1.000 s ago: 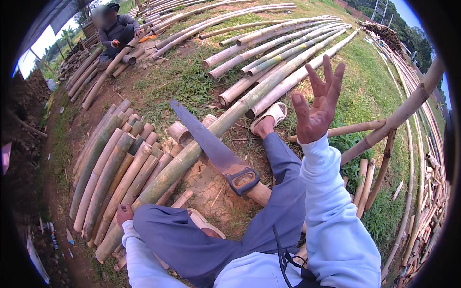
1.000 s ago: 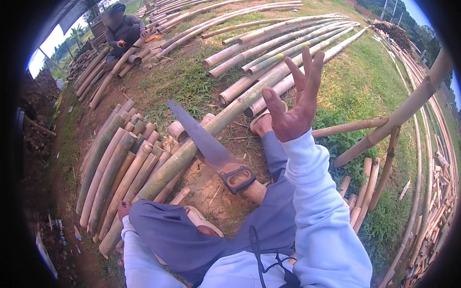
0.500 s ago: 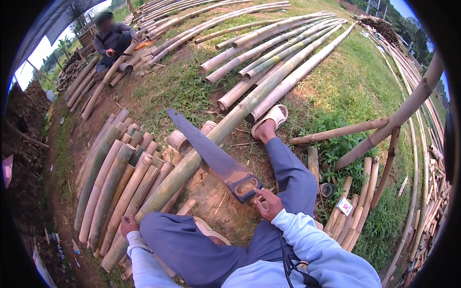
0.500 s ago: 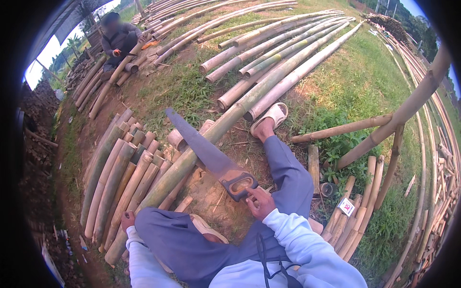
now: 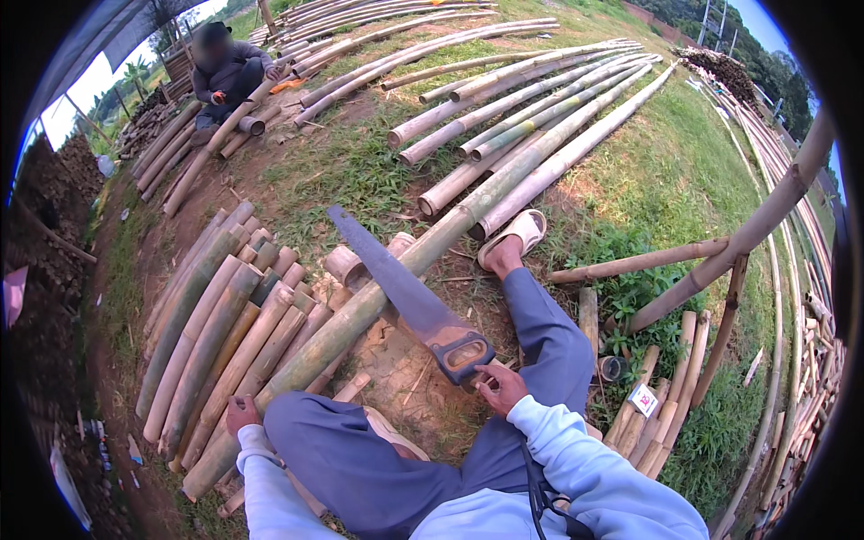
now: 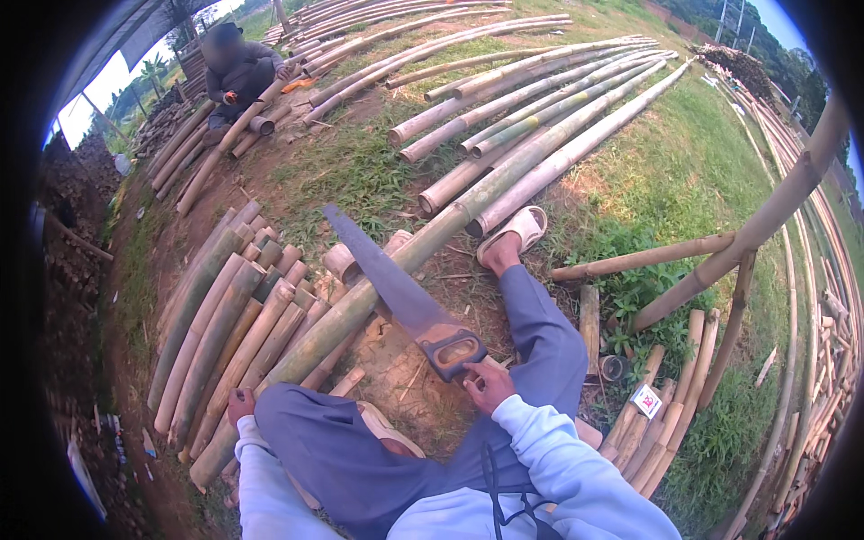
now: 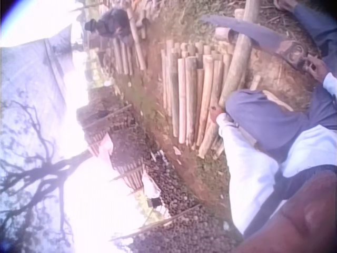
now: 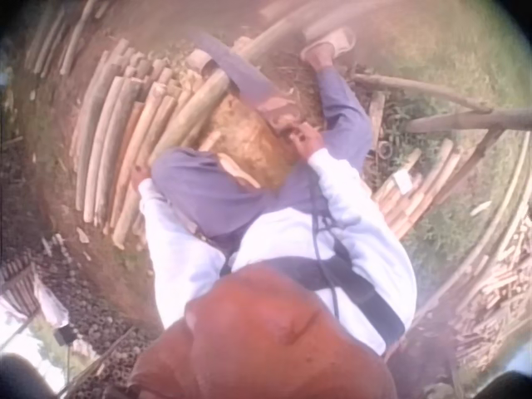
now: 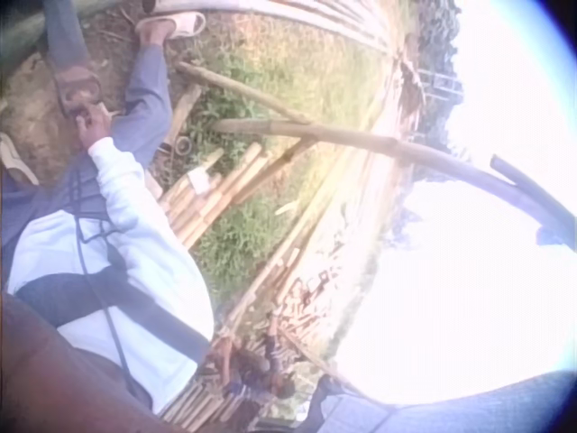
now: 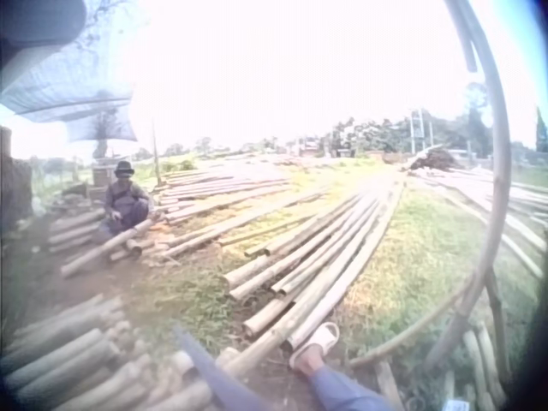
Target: The person sits on the ground and uses a hand saw to cut a bamboo pole resting on a wooden block. They repeatedly position the saw, cut through the bamboo, and adjust the pole to continue cutting.
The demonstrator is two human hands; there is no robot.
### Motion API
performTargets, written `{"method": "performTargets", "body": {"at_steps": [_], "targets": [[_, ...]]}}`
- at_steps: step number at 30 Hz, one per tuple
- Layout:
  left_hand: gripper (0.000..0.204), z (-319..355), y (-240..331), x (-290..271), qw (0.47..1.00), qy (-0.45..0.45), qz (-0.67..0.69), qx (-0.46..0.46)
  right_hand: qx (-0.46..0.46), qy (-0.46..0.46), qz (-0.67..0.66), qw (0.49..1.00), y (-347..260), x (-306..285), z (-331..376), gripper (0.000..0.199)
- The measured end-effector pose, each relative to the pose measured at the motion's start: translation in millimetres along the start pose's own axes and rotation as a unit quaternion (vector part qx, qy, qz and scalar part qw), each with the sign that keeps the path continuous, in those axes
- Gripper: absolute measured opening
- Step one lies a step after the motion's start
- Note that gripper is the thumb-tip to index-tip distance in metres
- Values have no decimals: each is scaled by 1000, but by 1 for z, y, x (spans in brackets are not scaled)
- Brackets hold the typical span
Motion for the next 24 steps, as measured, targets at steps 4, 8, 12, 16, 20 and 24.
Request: {"method": "performTargets", "body": {"at_steps": [4, 8, 12, 16, 20, 24], "targets": [[34, 0, -3, 1, 1000, 1, -5, -3, 40, -72, 51, 995, 12, 11, -3, 42], [35, -3, -5, 3, 1000, -7, 0, -10, 41, -98, 95, 990, 15, 15, -6, 43], [36, -2, -3, 4, 1000, -6, -4, -6, 45, -96, 98, 989, 18, 13, -5, 44], [39, -11, -8, 7, 1000, -18, -1, 6, 45, -99, 88, 990, 20, 14, -6, 44], [43, -29, -16, 18, 998, -54, 30, 29, 55, -98, 86, 990, 19, 11, -5, 43], [48, -58, -38, 27, 992, -113, 27, 58, 79, -131, 94, 984, 12, 11, -8, 40]]}}
Point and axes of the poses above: each hand's wrist, its own z-axis away from the middle knuckle, its own x-axis out of the palm, y = z × x, the point moved 4 cm from there along -z, towards the middle knuckle, and after that the axes turned 2 degrees about -z, right-handed, at the moved point
